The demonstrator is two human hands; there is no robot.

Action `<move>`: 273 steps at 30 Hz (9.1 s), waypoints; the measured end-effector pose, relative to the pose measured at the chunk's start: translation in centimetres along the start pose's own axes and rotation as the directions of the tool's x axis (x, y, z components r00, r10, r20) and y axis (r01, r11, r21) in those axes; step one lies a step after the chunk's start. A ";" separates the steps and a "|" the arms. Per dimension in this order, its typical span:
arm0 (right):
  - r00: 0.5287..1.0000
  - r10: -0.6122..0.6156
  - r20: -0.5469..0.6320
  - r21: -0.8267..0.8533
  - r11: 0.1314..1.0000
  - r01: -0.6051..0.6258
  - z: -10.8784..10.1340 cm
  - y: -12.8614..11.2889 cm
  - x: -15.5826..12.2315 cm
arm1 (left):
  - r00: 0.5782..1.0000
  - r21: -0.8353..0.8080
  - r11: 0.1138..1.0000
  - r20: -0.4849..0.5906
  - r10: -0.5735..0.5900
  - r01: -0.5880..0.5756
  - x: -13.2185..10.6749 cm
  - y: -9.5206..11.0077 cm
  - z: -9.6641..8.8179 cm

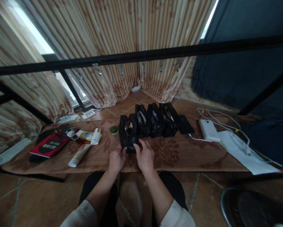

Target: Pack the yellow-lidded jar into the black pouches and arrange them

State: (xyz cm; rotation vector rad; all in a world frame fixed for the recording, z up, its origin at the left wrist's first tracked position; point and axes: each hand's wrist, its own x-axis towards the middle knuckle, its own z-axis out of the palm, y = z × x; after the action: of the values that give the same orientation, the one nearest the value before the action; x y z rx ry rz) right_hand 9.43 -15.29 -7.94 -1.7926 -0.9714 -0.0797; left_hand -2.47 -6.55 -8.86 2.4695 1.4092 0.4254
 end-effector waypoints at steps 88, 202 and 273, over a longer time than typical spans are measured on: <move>0.789 0.603 0.113 0.586 0.601 -0.543 -2.0 3.4 2.1 | 0.974 -0.404 0.915 -0.215 -0.072 -0.021 -2.0 2.5 -2.6; 0.790 0.353 0.501 0.375 0.734 -0.566 -0.8 2.7 1.4 | 0.939 -0.352 0.929 -0.270 -0.213 0.110 -0.4 2.7 -3.1; 0.778 0.363 0.514 0.257 0.800 -0.543 -0.2 3.9 1.2 | 0.973 -0.571 0.816 -0.225 -0.051 -0.089 -2.5 1.1 0.4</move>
State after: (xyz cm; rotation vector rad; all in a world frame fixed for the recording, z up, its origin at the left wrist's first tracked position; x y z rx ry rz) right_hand 12.83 -15.21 -10.19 -1.6406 -0.7451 0.8238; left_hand -2.71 -9.29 -9.13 1.9730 1.1056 1.0116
